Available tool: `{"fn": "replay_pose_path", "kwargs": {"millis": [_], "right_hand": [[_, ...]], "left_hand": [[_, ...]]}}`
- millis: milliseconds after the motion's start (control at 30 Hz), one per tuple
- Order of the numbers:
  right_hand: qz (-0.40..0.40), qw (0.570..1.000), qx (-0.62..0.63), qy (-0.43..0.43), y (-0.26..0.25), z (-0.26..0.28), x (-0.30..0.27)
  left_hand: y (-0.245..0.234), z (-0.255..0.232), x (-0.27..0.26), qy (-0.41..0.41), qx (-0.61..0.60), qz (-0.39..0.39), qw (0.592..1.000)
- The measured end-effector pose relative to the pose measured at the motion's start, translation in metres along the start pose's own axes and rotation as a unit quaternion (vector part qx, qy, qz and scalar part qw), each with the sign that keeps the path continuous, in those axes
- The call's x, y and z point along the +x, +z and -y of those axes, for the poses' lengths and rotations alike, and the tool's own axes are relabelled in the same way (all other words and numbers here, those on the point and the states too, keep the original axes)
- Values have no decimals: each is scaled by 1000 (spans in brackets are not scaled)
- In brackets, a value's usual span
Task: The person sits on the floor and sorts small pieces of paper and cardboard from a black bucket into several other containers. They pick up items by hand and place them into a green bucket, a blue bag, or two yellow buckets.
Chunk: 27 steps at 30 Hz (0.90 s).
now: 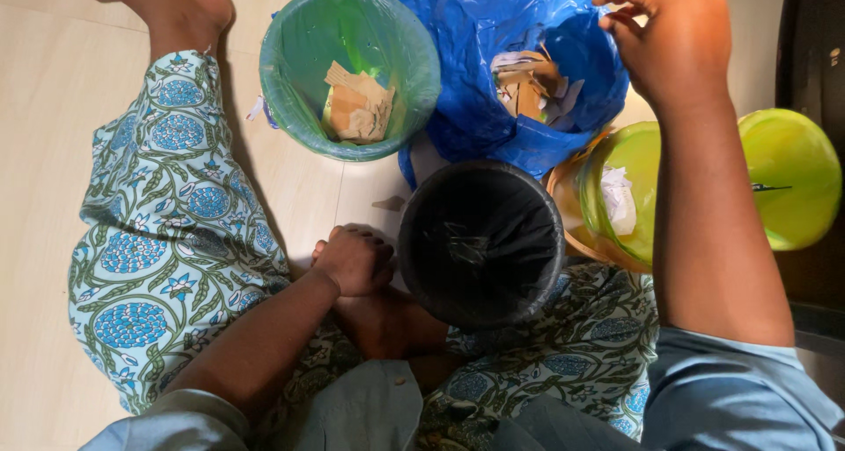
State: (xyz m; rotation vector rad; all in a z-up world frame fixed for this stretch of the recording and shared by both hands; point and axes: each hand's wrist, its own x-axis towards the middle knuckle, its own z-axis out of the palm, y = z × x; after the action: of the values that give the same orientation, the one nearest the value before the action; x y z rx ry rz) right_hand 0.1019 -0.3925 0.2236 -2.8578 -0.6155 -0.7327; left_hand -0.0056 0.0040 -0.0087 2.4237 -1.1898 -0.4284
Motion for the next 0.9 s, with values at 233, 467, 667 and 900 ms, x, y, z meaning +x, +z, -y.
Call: {"fn": "replay_pose_path", "kwargs": {"millis": [233,467,667,900], "right_hand": [[8,977,87,195,-49,-16,-86],[361,889,64,275,15,-58,-188],[446,835,150,285,80,-65,-236],[414,818,174,361,33,-76,-226]], "left_hand": [[5,4,0,17,-15,-12,1000],[9,2,1,32,-31,-46,998],[11,-1,1,23,-25,-37,999],[12,2,2,34,-22,-45,998]]}}
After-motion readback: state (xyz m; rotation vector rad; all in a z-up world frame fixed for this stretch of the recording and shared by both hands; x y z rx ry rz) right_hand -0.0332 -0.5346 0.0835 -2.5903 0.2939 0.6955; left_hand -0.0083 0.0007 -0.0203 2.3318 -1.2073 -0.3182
